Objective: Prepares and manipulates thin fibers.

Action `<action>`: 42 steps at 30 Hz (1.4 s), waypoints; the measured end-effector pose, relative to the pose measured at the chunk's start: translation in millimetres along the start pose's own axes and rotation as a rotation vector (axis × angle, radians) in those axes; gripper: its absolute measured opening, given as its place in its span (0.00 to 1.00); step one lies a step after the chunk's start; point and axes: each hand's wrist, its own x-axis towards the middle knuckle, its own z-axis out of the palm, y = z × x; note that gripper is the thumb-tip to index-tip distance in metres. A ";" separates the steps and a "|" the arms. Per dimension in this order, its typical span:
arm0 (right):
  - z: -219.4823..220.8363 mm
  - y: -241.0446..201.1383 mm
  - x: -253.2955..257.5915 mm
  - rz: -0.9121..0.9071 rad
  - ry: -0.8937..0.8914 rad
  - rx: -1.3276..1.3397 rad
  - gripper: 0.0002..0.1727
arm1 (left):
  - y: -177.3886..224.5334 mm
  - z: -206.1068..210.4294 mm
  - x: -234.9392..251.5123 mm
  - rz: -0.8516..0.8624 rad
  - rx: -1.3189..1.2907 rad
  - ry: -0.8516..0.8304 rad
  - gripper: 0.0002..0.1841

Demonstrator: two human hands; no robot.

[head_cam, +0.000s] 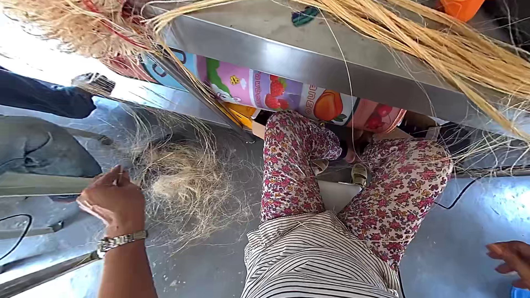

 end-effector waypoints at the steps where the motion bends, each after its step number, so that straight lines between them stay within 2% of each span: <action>1: 6.5 -19.3 -7.0 -0.241 -0.040 0.084 0.17 | 19.8 -5.2 -10.9 0.071 -0.057 0.017 0.20; 3: 38.0 -55.2 -6.5 -0.673 -0.102 0.218 0.14 | 59.8 -11.0 -36.0 0.195 -0.145 0.008 0.20; 4: 62.8 -70.9 -1.0 -0.826 -0.077 0.229 0.13 | 77.1 -10.2 -48.4 0.265 -0.180 -0.001 0.19; 5: 91.2 -82.0 6.3 -0.937 -0.017 0.185 0.15 | 91.6 -7.3 -61.1 0.335 -0.221 -0.012 0.17; 7: 142.4 -93.3 20.0 -1.044 0.112 -0.014 0.18 | 113.9 2.6 -85.1 0.444 -0.319 -0.052 0.14; 9: 170.2 -98.3 27.1 -1.051 0.109 -0.200 0.16 | 130.2 11.4 -105.0 0.494 -0.417 -0.117 0.13; 11: 180.0 -99.5 32.0 -1.061 0.101 -0.215 0.08 | 140.2 19.0 -118.9 0.506 -0.516 -0.178 0.12; 15: 160.0 -105.5 36.5 -0.987 0.084 0.031 0.14 | 157.3 17.5 -139.3 0.488 -0.656 -0.245 0.11; 20: 134.7 -115.0 28.1 -0.840 -0.098 0.450 0.15 | 178.2 1.4 -156.6 0.582 -0.860 -0.306 0.10; 25: 133.1 -116.9 22.9 -0.840 -0.110 0.526 0.14 | 195.8 0.3 -170.7 0.679 -0.983 -0.511 0.09; 30: 133.5 -120.9 16.7 -0.856 -0.072 0.515 0.15 | 221.4 10.2 -180.2 0.803 -1.024 -0.766 0.13; 32: 134.5 -123.9 15.4 -0.870 -0.024 0.481 0.16 | 233.0 11.1 -185.3 0.873 -0.998 -0.737 0.12; 35: 134.1 -125.7 15.1 -0.885 0.021 0.468 0.17 | 237.4 10.4 -186.0 0.881 -0.988 -0.620 0.08; 37: 133.8 -125.9 15.1 -0.884 0.039 0.473 0.17 | 232.6 4.4 -182.0 0.871 -1.000 -0.620 0.12; 40: 137.1 -127.5 15.3 -0.897 0.067 0.485 0.18 | 222.2 -8.5 -178.3 0.803 -0.914 -0.846 0.22; 42: 139.9 -129.4 14.5 -0.916 0.078 0.491 0.17 | 220.2 -7.5 -178.9 0.736 -0.820 -1.055 0.22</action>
